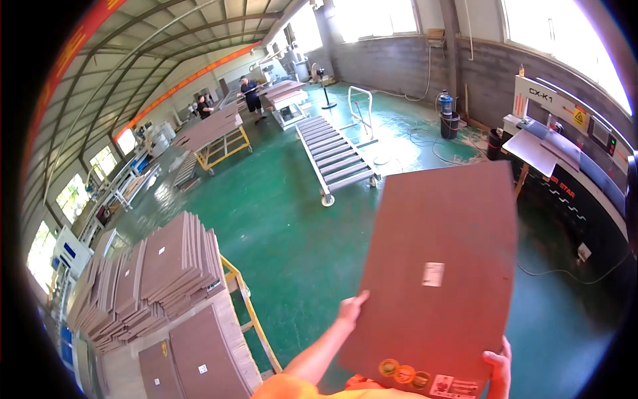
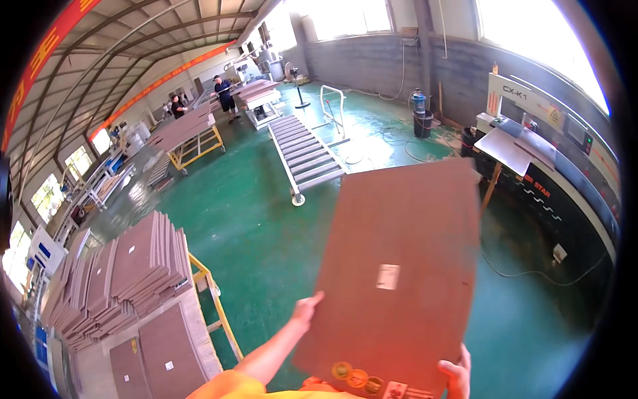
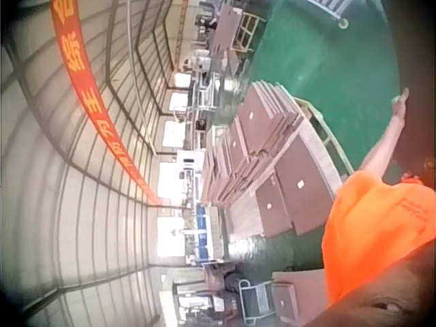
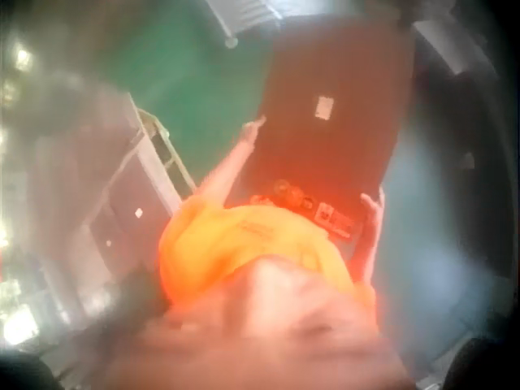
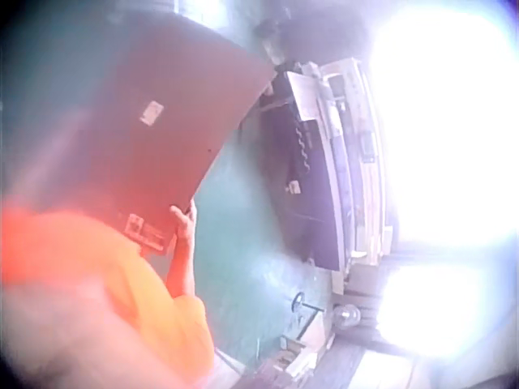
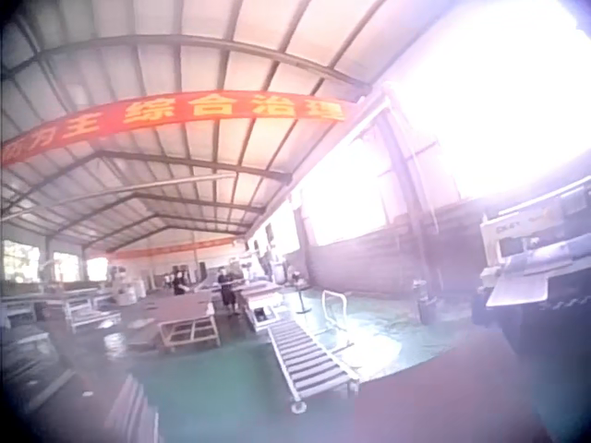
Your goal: The person picks up wooden panels from a stack, places them onto a machine for processing, uses an air blow gun to clean dust from the panels, and stacks the finished items onto a cart.
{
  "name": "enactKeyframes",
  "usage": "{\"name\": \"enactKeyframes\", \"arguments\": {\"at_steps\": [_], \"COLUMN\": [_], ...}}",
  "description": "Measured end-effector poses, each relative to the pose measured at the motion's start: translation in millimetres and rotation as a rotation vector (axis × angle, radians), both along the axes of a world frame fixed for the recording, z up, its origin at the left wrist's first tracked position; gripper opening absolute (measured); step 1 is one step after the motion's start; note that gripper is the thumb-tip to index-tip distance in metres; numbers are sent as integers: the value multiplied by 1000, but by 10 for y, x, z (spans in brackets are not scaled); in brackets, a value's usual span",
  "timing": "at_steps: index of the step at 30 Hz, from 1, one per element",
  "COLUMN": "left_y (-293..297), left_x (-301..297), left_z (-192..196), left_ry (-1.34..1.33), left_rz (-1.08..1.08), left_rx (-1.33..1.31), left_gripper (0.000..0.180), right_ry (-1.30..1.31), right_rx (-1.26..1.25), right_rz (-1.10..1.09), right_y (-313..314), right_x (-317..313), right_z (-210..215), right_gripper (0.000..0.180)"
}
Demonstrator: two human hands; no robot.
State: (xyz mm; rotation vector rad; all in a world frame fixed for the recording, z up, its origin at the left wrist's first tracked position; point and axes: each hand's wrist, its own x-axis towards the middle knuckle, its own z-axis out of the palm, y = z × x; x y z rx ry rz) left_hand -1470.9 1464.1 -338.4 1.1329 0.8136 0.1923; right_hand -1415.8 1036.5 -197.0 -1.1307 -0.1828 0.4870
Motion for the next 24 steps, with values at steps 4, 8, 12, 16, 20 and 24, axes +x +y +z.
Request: {"name": "enactKeyframes", "arguments": {"at_steps": [4,8,12,16,20,24], "left_y": [-1012,-2062,-3248,-4872,-6142,-7026], "left_x": [1760,3271,4500,5738,6503,7268], "left_z": [517,413,344,235,376,524], "left_ry": [2,-2,3,-17,26,28], "left_rz": [-178,-460,-682,-855,-925,-960], "left_rx": [275,347,325,340,310,219], "left_gripper": [49,41,29,30,30,30], "right_ry": [80,297,389,392,411,353], "right_rx": [-96,-264,-153,-177,-173,-149], "right_rz": [-386,-848,-1097,-1307,-1306,-1356], "right_y": [-997,-1840,-2550,-3701,-4812,-5738], "right_x": [593,945,1378,2017,2671,3585], "right_z": [-456,-1416,-1834,-1951,-1632,-1259], "right_gripper": [54,43,32,32,32,31]}}
